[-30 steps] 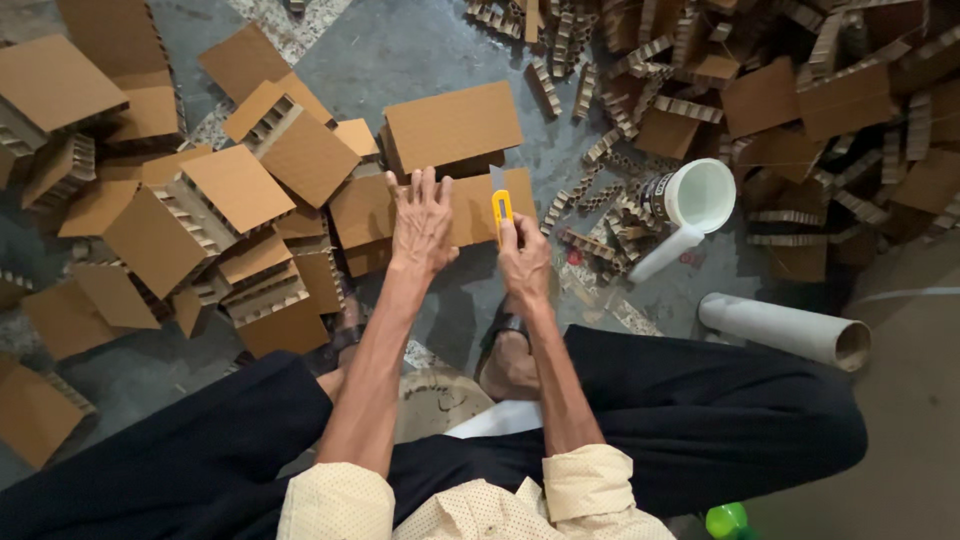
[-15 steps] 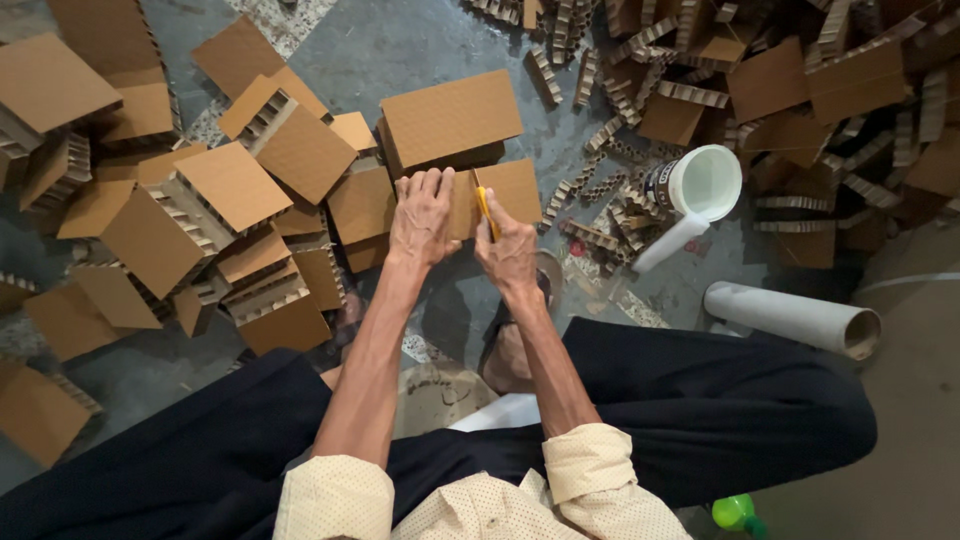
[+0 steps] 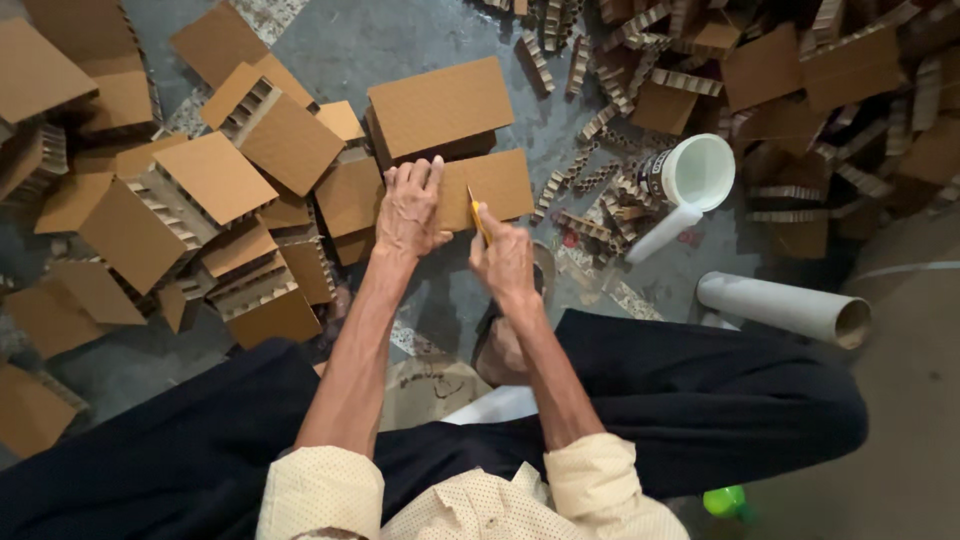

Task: The person sits cross-legged on the floor and uses a yellow utility knife to cut rectangular pieces of corrugated cardboard. They repeatedly score the cardboard and snap it into smaller sections, placing the cut pieces into a pile on the floor.

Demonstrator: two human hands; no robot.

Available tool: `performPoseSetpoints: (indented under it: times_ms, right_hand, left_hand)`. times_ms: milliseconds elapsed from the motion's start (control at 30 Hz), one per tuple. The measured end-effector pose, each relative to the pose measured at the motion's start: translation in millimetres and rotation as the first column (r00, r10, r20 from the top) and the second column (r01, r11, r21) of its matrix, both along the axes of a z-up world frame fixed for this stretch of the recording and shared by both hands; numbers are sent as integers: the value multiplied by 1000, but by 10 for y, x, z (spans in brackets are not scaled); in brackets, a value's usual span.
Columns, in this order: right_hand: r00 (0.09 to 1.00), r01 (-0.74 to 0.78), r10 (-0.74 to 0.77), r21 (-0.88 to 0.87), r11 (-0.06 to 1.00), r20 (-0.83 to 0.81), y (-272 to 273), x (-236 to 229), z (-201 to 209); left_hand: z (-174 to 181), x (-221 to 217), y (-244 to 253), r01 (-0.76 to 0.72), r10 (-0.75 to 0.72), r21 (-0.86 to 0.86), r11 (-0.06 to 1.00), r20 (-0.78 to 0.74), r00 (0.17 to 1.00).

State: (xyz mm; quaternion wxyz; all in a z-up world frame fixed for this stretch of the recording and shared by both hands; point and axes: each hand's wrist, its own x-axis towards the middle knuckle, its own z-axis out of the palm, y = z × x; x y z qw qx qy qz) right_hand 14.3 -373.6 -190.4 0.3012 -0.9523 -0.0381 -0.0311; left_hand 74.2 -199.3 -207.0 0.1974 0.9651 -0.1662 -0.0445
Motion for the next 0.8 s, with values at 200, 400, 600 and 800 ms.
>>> performPoseSetpoints:
  times_ms: [200,400,600,800]
  right_hand:
    - [984,157,-149,83,984,-95,27,-614,-136]
    - [953,275,-257,106,956,-160,59,-874,-136]
    - [962,271,-271,111,956,-8,17,-589,434]
    - [964,249,-261,172,953,47,88,-14,215]
  left_hand:
    - [-32,-3,-6,8,-8,-11,1000,34,999]
    - [42,-49,-34,2,-2,56,998,-4,1000]
    - [113,-81,-103,83,-75,105,991,-79,994]
    - [-239,-92,-48,154,-160,51,987,149,976]
